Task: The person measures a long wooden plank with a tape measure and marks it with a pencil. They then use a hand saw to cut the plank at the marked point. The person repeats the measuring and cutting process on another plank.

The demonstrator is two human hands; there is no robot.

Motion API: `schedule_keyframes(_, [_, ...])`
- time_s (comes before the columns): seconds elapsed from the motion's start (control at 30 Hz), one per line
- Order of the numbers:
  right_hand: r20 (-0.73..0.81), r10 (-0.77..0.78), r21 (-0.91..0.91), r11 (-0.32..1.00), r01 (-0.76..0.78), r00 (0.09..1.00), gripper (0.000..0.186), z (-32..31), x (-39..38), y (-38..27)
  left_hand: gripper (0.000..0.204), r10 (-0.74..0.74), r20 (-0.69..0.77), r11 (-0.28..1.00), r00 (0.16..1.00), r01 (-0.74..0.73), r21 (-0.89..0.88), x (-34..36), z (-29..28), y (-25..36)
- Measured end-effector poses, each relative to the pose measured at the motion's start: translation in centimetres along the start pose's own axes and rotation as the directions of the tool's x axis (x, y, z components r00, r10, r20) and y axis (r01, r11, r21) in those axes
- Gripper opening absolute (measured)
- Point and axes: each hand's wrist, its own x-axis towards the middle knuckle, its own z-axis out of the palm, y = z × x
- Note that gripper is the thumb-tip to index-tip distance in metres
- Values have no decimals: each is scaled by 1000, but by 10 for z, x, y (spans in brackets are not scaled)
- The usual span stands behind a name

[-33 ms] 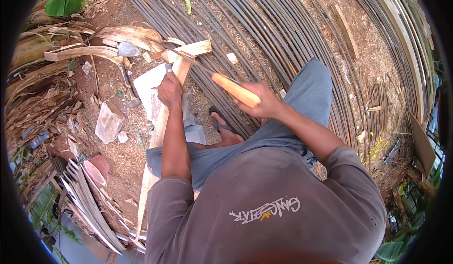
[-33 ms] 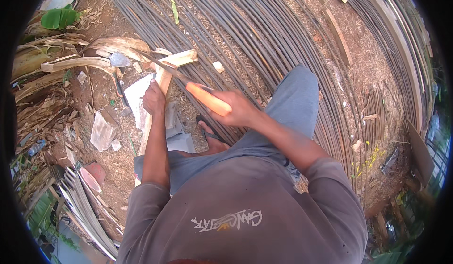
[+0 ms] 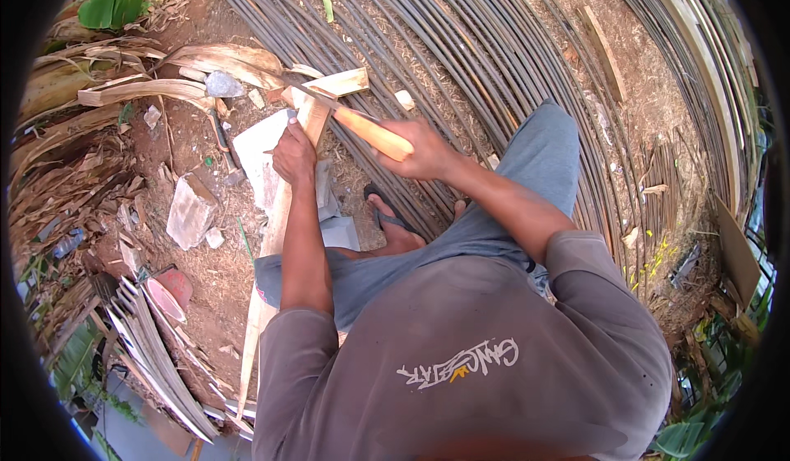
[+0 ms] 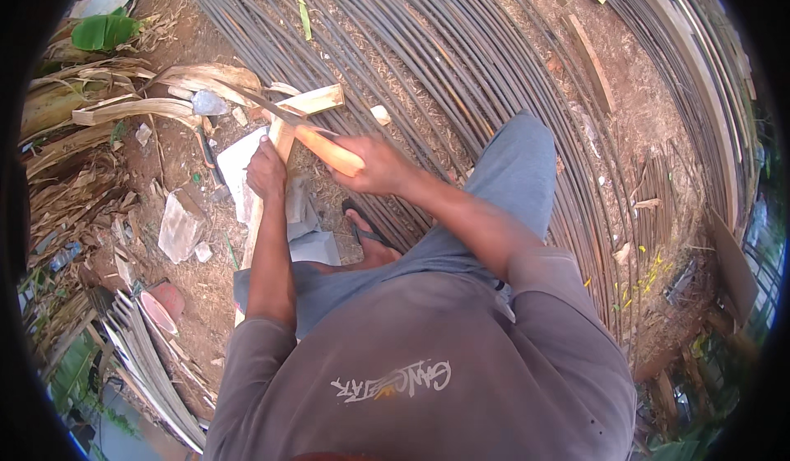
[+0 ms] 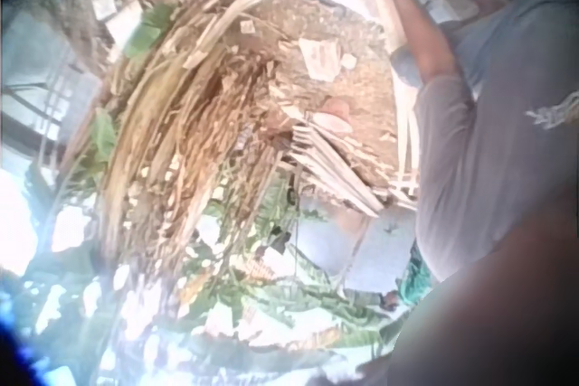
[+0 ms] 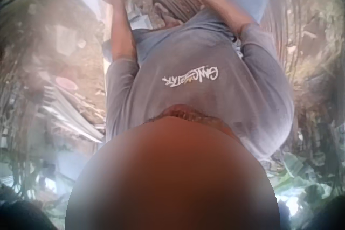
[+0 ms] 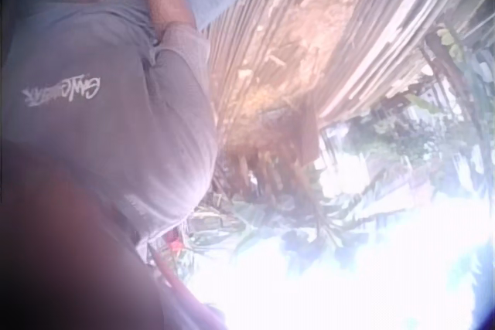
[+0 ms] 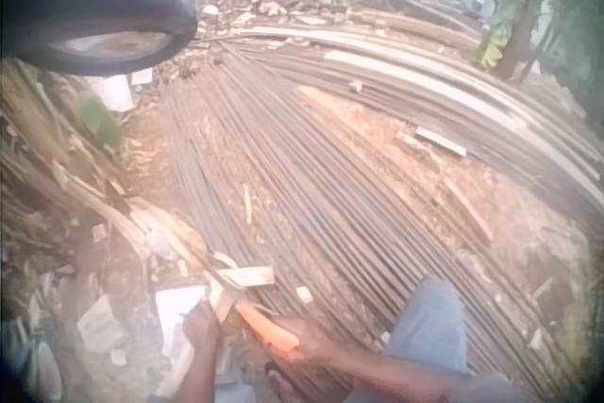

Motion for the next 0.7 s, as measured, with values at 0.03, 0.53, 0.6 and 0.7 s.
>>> schedule_keyframes(0.03, [-6,-81,-55,995,80,997,24,28,30,19,65,-1,-8,1000,1000,1,-14,1,0,0])
schedule_keyframes(0.53, [67,121,93,988,-127,990,20,-25,-39,15,65,-19,-16,999,1000,19,39,6,9,5])
schedule_keyframes(0.6, [-73,-103,55,993,108,992,23,29,44,41,65,-27,-19,999,999,27,43,8,7,4])
schedule_keyframes(0.7, [-44,-112,37,993,114,993,24,49,55,60,66,-52,52,996,997,48,76,9,4,3])
